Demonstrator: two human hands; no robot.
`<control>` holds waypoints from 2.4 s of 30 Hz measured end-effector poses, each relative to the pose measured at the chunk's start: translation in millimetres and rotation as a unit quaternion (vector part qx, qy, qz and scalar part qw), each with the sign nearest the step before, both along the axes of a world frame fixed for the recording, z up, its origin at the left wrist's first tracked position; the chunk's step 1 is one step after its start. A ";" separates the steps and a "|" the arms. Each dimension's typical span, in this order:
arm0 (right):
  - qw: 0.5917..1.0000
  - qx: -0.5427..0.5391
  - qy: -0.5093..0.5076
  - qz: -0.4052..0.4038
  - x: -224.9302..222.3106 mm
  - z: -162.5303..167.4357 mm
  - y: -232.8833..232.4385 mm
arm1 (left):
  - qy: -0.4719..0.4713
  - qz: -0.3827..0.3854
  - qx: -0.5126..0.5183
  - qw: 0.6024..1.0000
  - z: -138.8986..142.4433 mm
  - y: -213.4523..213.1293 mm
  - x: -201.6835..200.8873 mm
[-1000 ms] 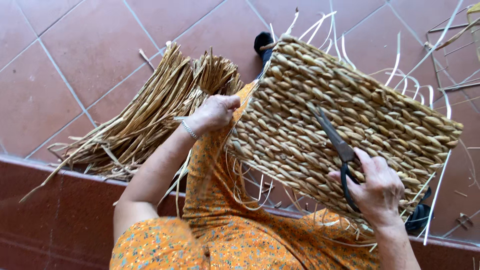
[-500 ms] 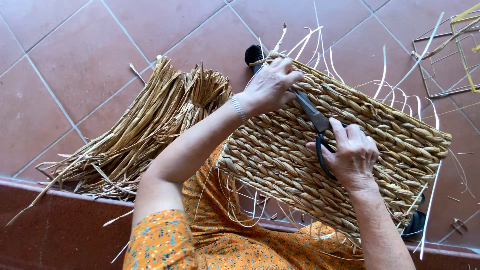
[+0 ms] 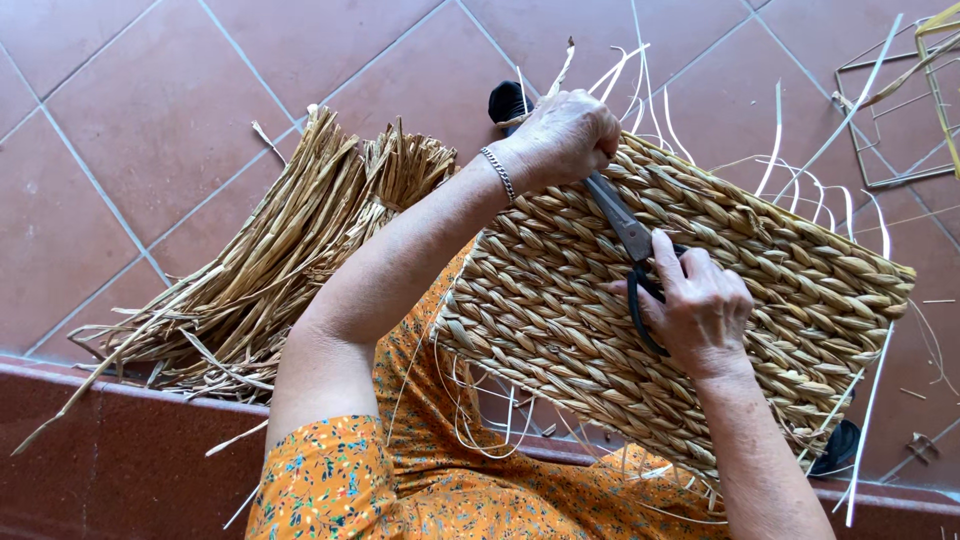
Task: The person weaves dried plant fibers into a rectangular mat using a metal frame, then trims the excess fibers with scissors. The mat is flipped and trimmed on both sides to finish the edges.
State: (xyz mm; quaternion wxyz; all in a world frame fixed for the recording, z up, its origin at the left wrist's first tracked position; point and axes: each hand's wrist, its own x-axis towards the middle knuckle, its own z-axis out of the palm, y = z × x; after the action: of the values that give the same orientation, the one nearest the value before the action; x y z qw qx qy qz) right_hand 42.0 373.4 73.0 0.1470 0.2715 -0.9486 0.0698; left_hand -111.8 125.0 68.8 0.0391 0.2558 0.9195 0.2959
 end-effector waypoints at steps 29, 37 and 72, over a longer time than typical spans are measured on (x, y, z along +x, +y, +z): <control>1.000 0.018 -0.001 0.005 -21.9 -3.9 -9.0 | 0.018 0.009 0.074 0.997 0.3 -1.0 4.2; 1.000 -0.009 -0.027 0.000 0.1 2.9 12.9 | -0.049 0.099 0.130 0.985 10.8 0.5 -1.4; 0.995 0.028 -0.028 -0.091 -2.4 2.8 83.0 | 0.031 -0.097 0.060 0.993 8.2 97.5 -12.7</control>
State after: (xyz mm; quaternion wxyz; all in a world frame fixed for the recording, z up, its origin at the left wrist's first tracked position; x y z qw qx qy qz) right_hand 39.6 456.4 75.8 0.1181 0.1863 -0.9747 0.0373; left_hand -124.5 222.6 77.1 0.0234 0.3545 0.8718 0.3371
